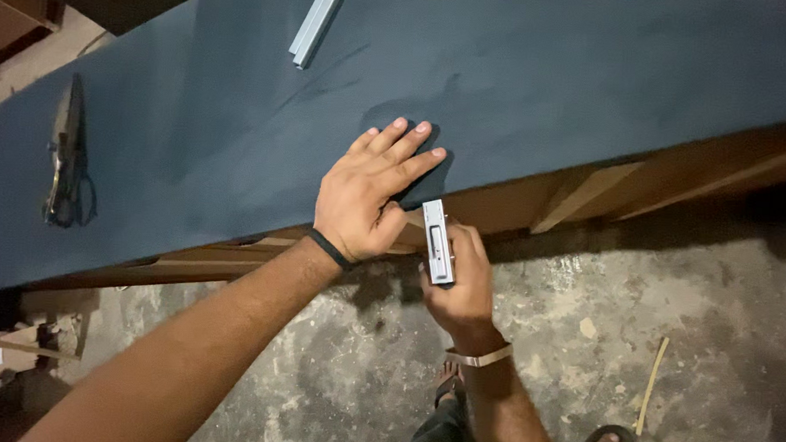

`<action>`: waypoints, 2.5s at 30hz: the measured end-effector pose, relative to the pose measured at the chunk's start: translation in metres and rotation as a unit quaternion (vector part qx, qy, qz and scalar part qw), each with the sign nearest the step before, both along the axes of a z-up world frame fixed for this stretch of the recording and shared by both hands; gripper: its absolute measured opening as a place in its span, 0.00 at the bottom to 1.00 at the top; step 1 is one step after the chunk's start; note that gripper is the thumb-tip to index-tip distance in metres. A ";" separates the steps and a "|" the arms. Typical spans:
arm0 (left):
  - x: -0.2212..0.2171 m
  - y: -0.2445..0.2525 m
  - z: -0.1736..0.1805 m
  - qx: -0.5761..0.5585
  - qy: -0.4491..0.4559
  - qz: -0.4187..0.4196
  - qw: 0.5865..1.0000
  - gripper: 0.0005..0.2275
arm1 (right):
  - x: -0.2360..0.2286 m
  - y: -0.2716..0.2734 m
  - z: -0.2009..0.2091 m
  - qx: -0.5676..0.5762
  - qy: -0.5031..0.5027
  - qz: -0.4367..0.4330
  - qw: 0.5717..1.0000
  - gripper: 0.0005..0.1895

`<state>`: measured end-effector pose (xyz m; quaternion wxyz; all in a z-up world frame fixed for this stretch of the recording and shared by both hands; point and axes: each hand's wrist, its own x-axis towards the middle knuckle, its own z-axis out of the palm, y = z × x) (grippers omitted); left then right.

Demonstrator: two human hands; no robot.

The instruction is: The person staples blue fabric onto a wooden frame using a staple gun, then trims excess fabric with shears. The person repeats this process along the edges of the frame, smoothing and securing the fabric as they work.

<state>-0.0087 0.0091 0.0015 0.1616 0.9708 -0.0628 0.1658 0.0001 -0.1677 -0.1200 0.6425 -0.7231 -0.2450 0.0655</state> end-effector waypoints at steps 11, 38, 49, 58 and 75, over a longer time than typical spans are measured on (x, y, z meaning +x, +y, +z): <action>-0.003 0.000 -0.004 0.008 -0.009 -0.010 1.000 0.30 | 0.001 0.006 -0.023 -0.069 -0.052 -0.056 0.995 0.21; -0.082 0.116 0.036 0.061 0.150 0.296 0.941 0.27 | -0.032 -0.216 -0.052 -0.446 0.319 0.023 0.836 0.35; -0.225 0.372 -0.019 -0.064 0.162 0.652 0.738 0.23 | -0.051 -0.151 0.080 -0.375 0.152 0.047 0.913 0.40; -0.126 0.174 -0.043 0.057 -0.068 0.521 0.849 0.19 | 0.053 -0.104 0.213 -0.437 0.095 -0.042 0.893 0.46; 0.274 -0.218 0.026 -0.090 -0.033 0.237 0.967 0.18 | 0.402 -0.272 0.200 -0.422 -0.239 -0.028 0.874 0.45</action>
